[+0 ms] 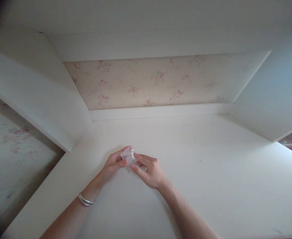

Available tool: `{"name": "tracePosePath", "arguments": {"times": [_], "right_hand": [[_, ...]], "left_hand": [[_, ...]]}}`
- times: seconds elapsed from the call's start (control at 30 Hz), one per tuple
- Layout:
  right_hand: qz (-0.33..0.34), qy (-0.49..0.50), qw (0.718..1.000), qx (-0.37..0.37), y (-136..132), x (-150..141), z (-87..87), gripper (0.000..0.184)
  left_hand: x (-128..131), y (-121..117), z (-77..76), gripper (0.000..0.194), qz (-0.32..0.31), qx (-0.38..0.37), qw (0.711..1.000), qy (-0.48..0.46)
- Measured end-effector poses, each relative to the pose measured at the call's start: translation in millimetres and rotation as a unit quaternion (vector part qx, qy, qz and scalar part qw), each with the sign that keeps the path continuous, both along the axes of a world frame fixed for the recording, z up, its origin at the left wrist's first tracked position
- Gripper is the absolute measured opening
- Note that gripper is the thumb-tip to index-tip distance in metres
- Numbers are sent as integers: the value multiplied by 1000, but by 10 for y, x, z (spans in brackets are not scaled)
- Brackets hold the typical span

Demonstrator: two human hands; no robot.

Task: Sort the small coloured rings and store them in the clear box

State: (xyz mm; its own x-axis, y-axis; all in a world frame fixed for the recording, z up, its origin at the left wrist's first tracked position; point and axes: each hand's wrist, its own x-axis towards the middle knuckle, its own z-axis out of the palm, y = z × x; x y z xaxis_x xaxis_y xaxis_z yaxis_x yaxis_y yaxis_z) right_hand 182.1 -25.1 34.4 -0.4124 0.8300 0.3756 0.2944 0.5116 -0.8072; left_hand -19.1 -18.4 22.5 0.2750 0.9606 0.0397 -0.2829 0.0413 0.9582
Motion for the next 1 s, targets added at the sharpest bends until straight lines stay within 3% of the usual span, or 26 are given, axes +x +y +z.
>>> {"name": "tracePosePath", "arguments": {"times": [0.13, 0.2, 0.3, 0.4, 0.53, 0.67, 0.83, 1.0], "right_hand": [[-49, 115, 986, -111, 84, 45, -55, 37], [-76, 229, 951, -195, 155, 62, -69, 39], [-125, 372, 874, -285, 269, 103, -50, 36], [-188, 395, 849, -295, 367, 195, -32, 29], [-250, 335, 879, -231, 468, 361, -72, 33], [-320, 202, 906, -188, 557, 509, -155, 39], [-352, 96, 911, -194, 647, 652, -261, 37], [-391, -96, 905, -139, 674, 781, -305, 34]], "left_hand": [[-6, 0, 33, 57, -1, -11, 999, -30], [-5, 0, 40, 57, 6, -17, 999, -39], [-11, 15, 29, 60, 37, -4, 998, -51], [-31, 56, -10, 63, 83, 10, 996, -39], [-55, 144, -102, 65, 141, 39, 989, 36], [-58, 229, -230, 65, 192, 97, 966, 143], [-73, 276, -343, 67, 218, 151, 918, 294], [-79, 292, -385, 69, 209, 172, 888, 371]]}}
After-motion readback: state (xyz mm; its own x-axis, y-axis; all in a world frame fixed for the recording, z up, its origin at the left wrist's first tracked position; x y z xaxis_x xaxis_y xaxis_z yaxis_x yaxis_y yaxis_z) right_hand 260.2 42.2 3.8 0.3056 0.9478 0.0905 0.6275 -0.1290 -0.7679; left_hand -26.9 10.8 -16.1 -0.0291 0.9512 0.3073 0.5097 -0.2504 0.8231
